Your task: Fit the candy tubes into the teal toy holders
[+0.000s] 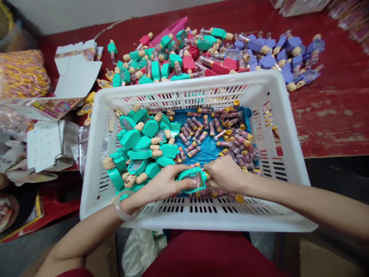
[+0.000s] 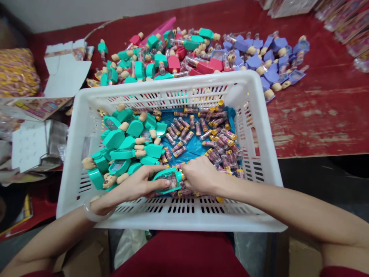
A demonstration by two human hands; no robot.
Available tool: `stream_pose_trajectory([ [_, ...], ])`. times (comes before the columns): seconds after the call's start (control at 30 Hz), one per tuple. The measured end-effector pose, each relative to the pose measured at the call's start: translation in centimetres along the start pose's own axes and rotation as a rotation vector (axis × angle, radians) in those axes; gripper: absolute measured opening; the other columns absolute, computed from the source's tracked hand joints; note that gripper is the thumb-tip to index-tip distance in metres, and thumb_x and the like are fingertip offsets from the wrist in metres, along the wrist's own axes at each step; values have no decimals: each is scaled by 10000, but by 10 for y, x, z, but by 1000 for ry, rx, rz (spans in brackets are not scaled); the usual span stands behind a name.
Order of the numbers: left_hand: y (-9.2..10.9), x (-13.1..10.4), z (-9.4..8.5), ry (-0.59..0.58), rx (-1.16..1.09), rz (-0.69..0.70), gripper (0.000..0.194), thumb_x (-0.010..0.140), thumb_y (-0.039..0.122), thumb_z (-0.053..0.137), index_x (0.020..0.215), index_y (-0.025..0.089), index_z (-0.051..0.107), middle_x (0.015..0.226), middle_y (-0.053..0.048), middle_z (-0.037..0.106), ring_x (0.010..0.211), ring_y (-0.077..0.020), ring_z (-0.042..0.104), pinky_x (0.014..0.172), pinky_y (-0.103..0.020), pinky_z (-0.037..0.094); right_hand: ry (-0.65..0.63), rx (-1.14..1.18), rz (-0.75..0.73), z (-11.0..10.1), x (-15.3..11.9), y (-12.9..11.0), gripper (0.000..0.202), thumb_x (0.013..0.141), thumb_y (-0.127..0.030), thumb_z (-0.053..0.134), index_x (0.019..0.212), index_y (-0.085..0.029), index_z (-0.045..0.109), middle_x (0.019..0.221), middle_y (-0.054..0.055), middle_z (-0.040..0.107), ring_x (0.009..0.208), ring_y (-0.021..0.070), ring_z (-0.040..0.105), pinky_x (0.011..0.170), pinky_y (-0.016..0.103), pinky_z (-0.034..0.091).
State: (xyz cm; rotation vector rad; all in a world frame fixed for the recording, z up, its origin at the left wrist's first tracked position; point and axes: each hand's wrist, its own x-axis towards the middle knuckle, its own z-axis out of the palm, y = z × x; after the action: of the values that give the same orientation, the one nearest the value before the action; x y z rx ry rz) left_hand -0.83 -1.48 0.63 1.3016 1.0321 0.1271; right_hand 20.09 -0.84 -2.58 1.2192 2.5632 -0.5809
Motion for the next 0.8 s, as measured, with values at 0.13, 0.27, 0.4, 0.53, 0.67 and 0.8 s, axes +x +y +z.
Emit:
stream_pose_trajectory([
  [0.13,-9,13,-9,-18,-22,-16,364,783,465,640,956,145,655,722,4,579,571,-81,461,501,-181,365,84,-24,-36,10,12,7,180,751,-272,526,812,-166,658,743,82,673,618,193,544,568,303,239],
  [0.27,-19,23,-12,-118,-370,-260,444,791,541,583,928,119,588,611,15,549,368,-26,308,356,-177,216,392,-192,-127,15,16,17,171,792,-142,468,838,-124,632,760,107,646,710,200,519,667,329,262],
  [0.4,-17,21,-11,-338,-353,-239,474,759,494,624,1067,150,519,803,-43,665,349,-21,326,352,-179,230,409,-201,-175,10,10,15,211,818,-109,426,755,-127,627,698,105,637,650,185,501,648,334,259],
  [0.53,-14,14,-8,-118,204,37,489,760,432,650,1158,181,515,964,-52,656,643,-122,561,581,-232,439,159,-69,-80,7,9,8,159,746,-192,514,772,-132,658,733,109,665,652,195,551,608,313,293],
  [0.67,-22,15,-1,88,913,277,430,853,227,516,1281,231,472,1064,-88,624,888,-209,596,725,-288,441,-176,264,77,7,15,8,171,710,-288,552,726,-161,666,668,56,643,563,159,528,514,258,299],
  [0.8,-28,21,-2,196,1055,283,379,864,223,499,1242,245,518,1056,-91,628,904,-213,587,683,-261,413,-309,430,61,5,22,13,179,718,-327,563,710,-169,646,638,18,617,516,130,490,483,239,290],
])
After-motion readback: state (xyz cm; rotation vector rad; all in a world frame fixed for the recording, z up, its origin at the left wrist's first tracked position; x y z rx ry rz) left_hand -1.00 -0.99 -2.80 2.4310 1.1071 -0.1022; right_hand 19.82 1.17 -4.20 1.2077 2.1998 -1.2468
